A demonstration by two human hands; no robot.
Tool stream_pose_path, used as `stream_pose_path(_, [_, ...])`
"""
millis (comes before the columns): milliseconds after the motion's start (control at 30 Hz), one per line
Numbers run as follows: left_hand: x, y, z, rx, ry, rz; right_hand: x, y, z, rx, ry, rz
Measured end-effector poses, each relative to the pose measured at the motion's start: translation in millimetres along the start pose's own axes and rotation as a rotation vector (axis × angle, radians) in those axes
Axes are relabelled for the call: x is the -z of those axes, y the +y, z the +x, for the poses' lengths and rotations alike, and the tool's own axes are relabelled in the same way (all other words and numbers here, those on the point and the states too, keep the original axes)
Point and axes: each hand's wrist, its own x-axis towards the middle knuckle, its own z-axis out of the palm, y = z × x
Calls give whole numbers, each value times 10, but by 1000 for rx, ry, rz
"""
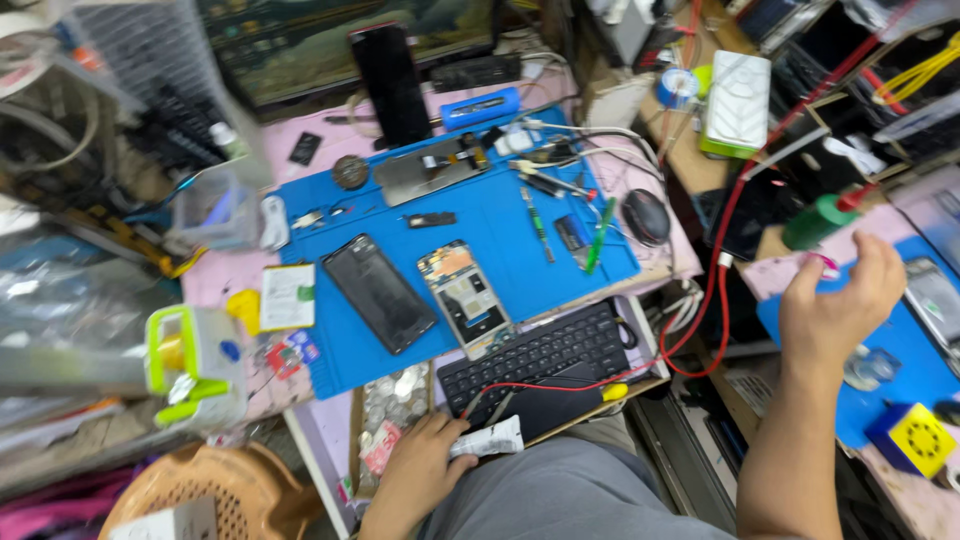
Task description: The person assembles a mobile phone by placing a circuit board and battery into the phone frame and connecting internal ribbon cables by hand.
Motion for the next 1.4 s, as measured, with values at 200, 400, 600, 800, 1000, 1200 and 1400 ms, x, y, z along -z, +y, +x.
stream_pose_path(200, [-495, -634, 168, -146, -9, 40, -237, 992, 216, -159, 106, -171])
stream_pose_path(400, [-838, -1186, 300, -85, -138, 68, 49, 941, 532, -346, 31, -182])
stream_pose_path(600, [-953, -1309, 346, -41, -146, 52, 214, 1222, 941, -414, 123, -323])
stream_pose_path(800, [-1069, -1484, 417, -176, -102, 33, 220, 1719, 1041, -463, 492, -349])
stream_pose_path(1000, [-1062, -1500, 446, -189, -104, 26, 329, 1851, 1065, -554, 529, -396])
stream_pose_path(1200, [-997, -1444, 470, -170, -138, 20, 241, 1714, 983, -702, 336, -216])
stream_pose_path(1400, [-670, -997, 281, -119, -124, 23, 339, 1882, 901, -410, 190, -378])
